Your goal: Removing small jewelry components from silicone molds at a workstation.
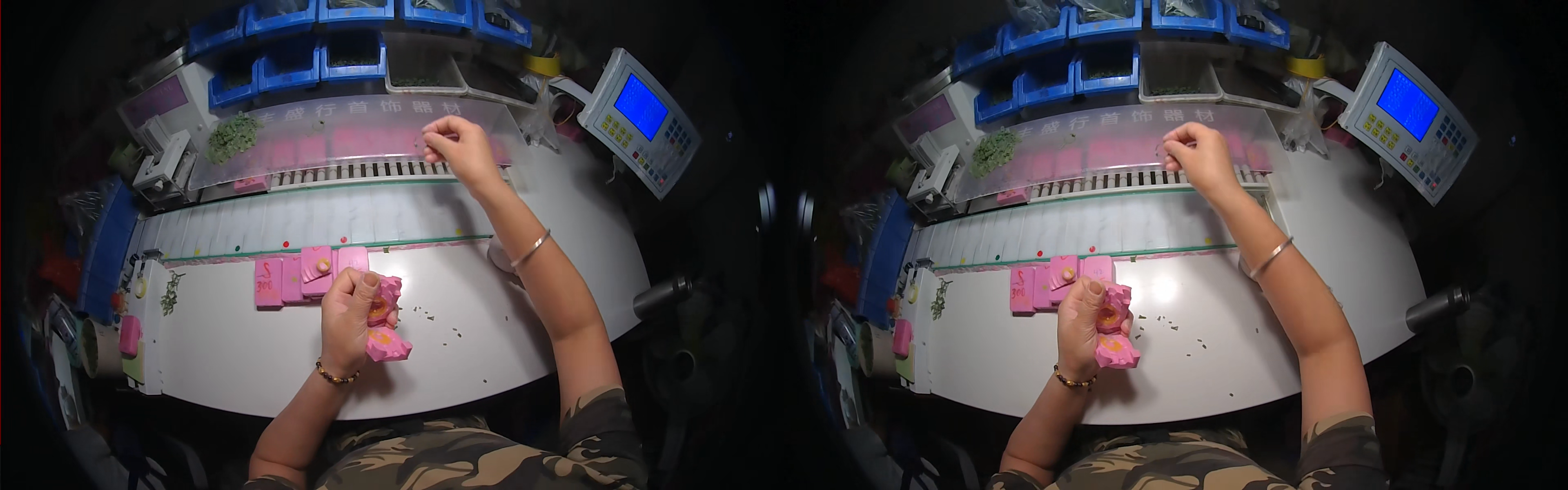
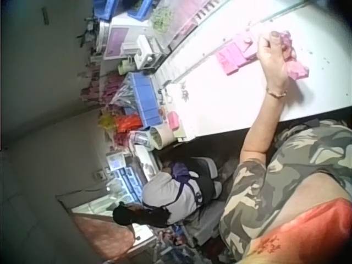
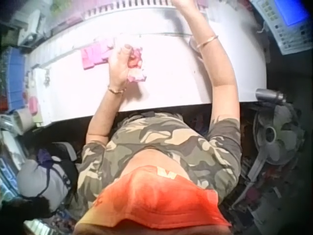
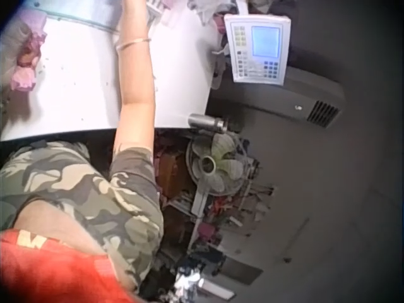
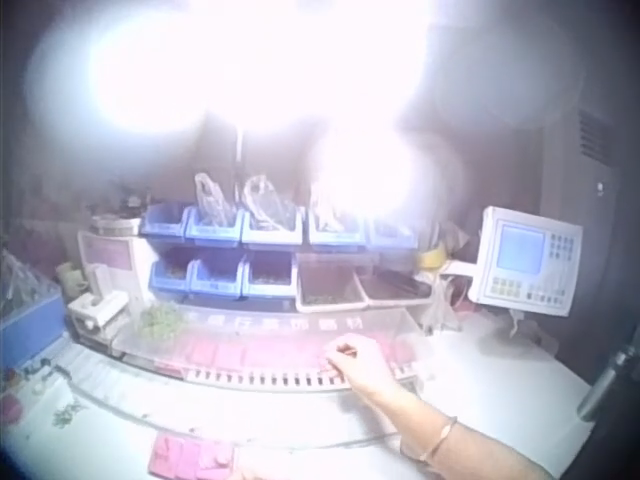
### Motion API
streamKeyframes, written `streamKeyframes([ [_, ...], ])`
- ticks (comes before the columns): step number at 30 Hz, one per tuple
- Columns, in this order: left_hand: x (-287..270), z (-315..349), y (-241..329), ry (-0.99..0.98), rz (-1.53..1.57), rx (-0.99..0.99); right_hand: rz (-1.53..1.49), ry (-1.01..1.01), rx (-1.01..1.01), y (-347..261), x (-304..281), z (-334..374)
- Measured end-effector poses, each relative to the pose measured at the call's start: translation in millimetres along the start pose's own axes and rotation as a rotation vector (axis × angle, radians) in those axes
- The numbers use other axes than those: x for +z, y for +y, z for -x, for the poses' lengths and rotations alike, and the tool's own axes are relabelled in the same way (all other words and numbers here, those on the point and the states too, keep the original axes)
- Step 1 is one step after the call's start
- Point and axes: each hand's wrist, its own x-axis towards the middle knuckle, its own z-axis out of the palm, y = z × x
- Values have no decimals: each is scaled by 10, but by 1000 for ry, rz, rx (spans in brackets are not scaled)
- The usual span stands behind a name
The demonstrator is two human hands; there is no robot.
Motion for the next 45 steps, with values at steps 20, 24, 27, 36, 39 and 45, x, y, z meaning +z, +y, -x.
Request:
streamKeyframes([
  [20, 108, -17, 72, 105, -84, -84, 893, -128, -293, 101, -1217, 1544],
  [24, 190, -20, 36, 76, -54, -113, 934, -339, -124, 121, -1239, 1898],
  [27, 219, -30, -24, 50, -13, -148, 1096, -346, -296, -165, -1160, 1920],
  [36, 256, 47, -78, 55, -271, 178, 965, -344, -853, -828, -160, 2095],
  [39, 129, 167, -129, 47, -359, 204, 954, -401, -865, -815, -182, 1994],
  [45, 56, 169, 191, 88, -315, 196, 987, -284, -890, -1111, -51, 2073],
])
